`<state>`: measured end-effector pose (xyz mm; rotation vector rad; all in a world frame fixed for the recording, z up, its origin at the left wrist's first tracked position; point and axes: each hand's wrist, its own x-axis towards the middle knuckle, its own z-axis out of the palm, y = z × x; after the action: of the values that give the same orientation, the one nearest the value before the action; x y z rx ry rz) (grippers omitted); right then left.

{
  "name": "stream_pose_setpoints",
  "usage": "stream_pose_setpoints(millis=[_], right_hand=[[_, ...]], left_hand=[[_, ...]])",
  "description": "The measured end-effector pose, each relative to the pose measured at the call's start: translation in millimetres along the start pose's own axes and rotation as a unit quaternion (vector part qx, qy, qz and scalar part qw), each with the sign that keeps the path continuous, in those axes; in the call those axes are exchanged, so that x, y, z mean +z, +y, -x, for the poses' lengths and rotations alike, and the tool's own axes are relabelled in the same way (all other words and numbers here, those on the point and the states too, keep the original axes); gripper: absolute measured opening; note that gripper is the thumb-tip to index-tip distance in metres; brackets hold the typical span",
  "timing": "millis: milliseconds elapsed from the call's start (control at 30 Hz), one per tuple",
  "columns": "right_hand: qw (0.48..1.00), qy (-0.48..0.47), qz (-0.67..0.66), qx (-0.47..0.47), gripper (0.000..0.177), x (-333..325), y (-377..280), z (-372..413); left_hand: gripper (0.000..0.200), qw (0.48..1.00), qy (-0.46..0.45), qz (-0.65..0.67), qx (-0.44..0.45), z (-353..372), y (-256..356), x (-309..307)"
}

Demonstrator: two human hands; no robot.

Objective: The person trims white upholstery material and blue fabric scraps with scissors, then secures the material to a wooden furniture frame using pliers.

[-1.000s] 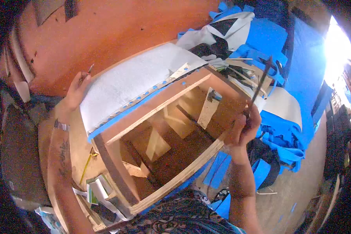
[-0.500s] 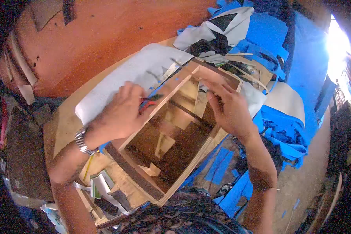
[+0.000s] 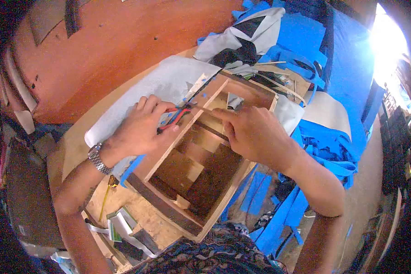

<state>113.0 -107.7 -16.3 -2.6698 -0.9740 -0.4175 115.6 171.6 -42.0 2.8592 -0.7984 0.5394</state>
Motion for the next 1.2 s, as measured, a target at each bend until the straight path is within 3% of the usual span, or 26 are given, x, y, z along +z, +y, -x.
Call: stream_pose_setpoints(millis=[133, 333, 433, 633, 733, 767, 833, 933, 1033, 1167, 1200], right_hand=[[0.999, -0.011, 0.051, 0.012, 0.027, -3.4, -7.1, -5.7], [0.994, 0.004, 0.063, -0.094, 0.027, -17.5, 2.9, -25.7], [0.991, -0.050, 0.097, -0.071, 0.026, -29.7, -2.2, -37.0], [0.977, -0.087, 0.154, -0.122, 0.028, -43.5, -13.3, -56.0], [0.984, -0.075, 0.130, -0.097, 0.036, -22.4, -21.4, -44.4], [0.971, -0.098, 0.211, -0.052, 0.031, 3.4, -21.8, -24.2], [0.991, -0.024, 0.127, 0.038, 0.037, 45.1, -21.6, -5.5], [0.995, -0.035, 0.030, 0.083, 0.042, 27.1, -24.3, -3.4], [1.000, -0.007, 0.014, -0.013, 0.041, 10.5, -2.0, -12.5], [0.997, -0.046, 0.064, -0.024, 0.043, -13.5, -0.4, -22.0], [0.999, -0.015, 0.041, -0.032, 0.022, -24.1, -17.1, -29.8]], left_hand=[[0.044, 1.000, -0.024, -0.007, -0.016, -9.3, 0.9, 7.2], [0.047, 0.999, -0.030, -0.009, -0.031, -12.4, 1.9, 9.2], [0.046, 0.998, -0.043, -0.004, -0.055, -12.5, 8.0, 3.8], [0.040, 0.999, 0.013, -0.015, -0.031, -9.5, 6.1, 15.5], [0.037, 0.998, 0.046, -0.031, -0.035, -9.1, 9.4, 20.0], [0.037, 0.998, 0.042, -0.033, -0.035, -9.7, 9.3, 19.3], [0.037, 0.998, 0.029, -0.037, -0.041, -9.6, 9.9, 18.4], [0.037, 0.999, 0.034, -0.013, -0.035, -8.9, 8.6, 19.4], [0.037, 0.999, 0.037, -0.022, -0.031, -9.3, 9.5, 17.9], [0.036, 0.998, 0.034, -0.027, -0.037, -10.7, 10.7, 16.7], [0.036, 0.998, 0.035, -0.025, -0.037, -10.8, 10.3, 16.4]])
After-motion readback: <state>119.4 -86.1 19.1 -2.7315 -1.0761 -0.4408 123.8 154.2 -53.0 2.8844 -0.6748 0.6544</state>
